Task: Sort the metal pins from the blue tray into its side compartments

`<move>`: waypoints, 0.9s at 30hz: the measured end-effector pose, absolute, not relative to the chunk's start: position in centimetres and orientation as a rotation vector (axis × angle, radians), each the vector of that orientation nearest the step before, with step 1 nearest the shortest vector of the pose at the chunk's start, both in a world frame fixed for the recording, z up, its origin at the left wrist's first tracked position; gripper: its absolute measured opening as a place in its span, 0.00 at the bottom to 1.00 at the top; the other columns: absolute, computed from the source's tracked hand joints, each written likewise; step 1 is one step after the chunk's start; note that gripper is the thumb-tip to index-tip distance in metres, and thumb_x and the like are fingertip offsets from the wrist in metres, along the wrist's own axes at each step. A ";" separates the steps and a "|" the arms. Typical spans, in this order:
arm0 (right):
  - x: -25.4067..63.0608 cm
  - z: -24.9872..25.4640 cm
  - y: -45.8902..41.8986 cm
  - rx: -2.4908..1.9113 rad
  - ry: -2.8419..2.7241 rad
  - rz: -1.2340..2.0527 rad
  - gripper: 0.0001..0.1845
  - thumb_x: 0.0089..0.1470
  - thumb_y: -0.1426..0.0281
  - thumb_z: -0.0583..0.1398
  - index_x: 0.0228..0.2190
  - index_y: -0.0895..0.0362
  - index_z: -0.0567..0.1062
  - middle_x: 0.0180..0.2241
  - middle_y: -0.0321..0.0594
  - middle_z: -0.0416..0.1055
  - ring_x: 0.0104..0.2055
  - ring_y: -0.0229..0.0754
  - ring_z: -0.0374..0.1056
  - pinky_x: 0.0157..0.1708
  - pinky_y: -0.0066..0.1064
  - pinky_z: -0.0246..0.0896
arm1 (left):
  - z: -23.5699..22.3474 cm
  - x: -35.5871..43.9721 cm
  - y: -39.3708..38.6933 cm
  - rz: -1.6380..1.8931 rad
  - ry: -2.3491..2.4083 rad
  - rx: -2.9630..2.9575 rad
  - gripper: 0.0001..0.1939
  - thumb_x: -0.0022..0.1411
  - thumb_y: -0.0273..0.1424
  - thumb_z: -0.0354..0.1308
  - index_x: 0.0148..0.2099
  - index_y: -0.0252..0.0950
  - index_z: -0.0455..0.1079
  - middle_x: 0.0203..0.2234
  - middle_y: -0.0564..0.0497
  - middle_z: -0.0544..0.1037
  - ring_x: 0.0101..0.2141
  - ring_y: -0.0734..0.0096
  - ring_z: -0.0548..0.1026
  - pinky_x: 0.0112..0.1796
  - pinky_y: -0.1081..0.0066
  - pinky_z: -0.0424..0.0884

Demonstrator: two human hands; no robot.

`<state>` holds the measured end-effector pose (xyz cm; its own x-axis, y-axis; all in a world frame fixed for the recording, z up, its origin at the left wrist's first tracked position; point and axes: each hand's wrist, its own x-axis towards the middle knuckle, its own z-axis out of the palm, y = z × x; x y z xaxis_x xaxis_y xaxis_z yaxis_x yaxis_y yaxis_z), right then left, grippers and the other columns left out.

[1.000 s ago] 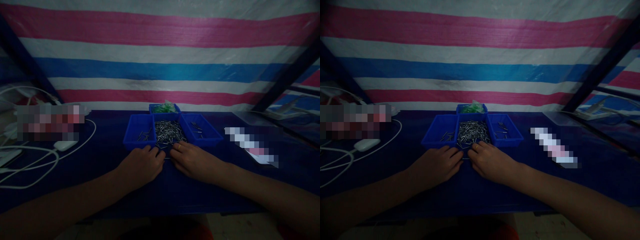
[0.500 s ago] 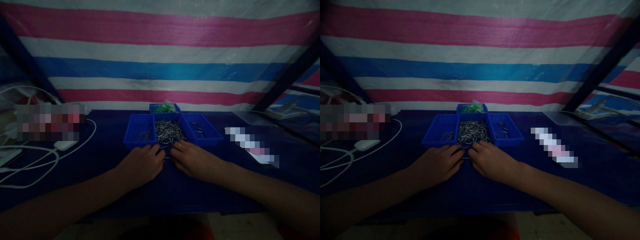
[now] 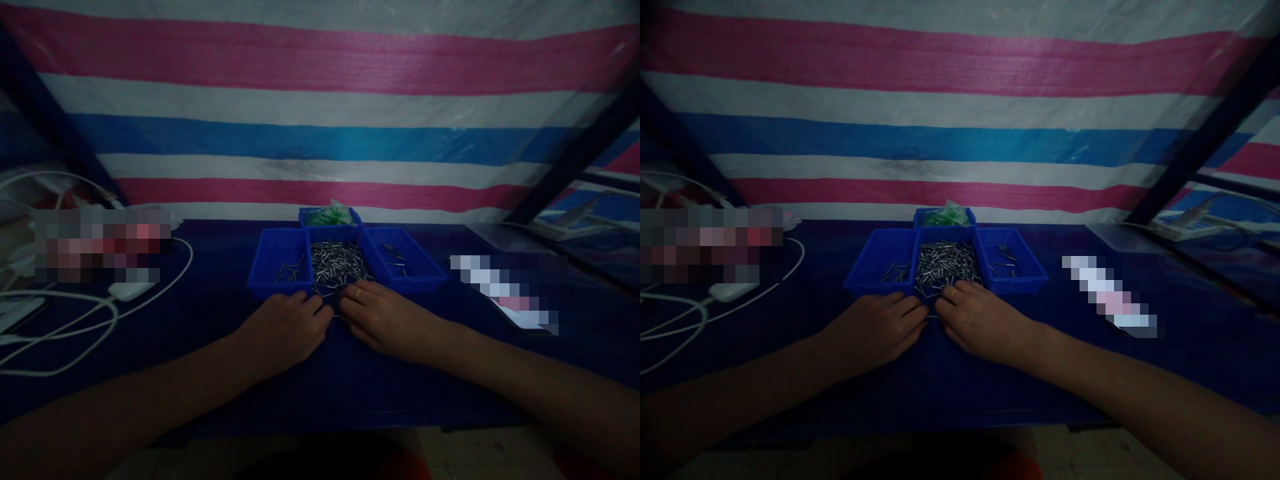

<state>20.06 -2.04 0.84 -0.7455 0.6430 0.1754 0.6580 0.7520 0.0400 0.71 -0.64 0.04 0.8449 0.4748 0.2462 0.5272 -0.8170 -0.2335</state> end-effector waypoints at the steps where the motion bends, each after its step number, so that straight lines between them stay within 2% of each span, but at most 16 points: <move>1: 20.1 0.9 -2.1 -1.042 -2.799 -0.145 0.04 0.53 0.74 0.52 0.30 0.60 0.66 0.32 0.42 0.63 0.34 0.39 0.58 0.38 0.34 0.55 | 0.0 0.7 -0.6 -0.254 -0.757 -2.728 0.06 0.60 0.29 0.47 0.32 0.35 0.62 0.25 0.52 0.68 0.26 0.69 0.68 0.21 0.74 0.60; 8: 20.0 0.8 -2.1 -1.026 -2.817 -0.164 0.05 0.54 0.73 0.51 0.31 0.60 0.66 0.32 0.43 0.64 0.36 0.40 0.59 0.39 0.34 0.55 | 0.0 0.7 -0.5 -0.239 -0.759 -2.733 0.05 0.60 0.30 0.47 0.32 0.36 0.61 0.26 0.52 0.69 0.26 0.69 0.68 0.21 0.73 0.60; 17: 20.0 1.0 -2.0 -1.038 -2.813 -0.288 0.08 0.55 0.74 0.48 0.30 0.61 0.66 0.29 0.42 0.65 0.32 0.39 0.58 0.35 0.32 0.55 | 0.4 0.7 -0.5 -0.249 -0.779 -2.754 0.03 0.59 0.28 0.46 0.34 0.35 0.60 0.26 0.52 0.69 0.26 0.69 0.69 0.22 0.73 0.62; 27: 20.0 0.5 -2.0 -1.026 -2.797 -0.158 0.07 0.56 0.73 0.49 0.32 0.61 0.66 0.31 0.42 0.64 0.32 0.39 0.58 0.35 0.31 0.56 | 0.8 0.8 -0.6 -0.418 -0.642 -2.747 0.06 0.62 0.29 0.44 0.36 0.35 0.61 0.28 0.53 0.69 0.30 0.70 0.68 0.25 0.72 0.63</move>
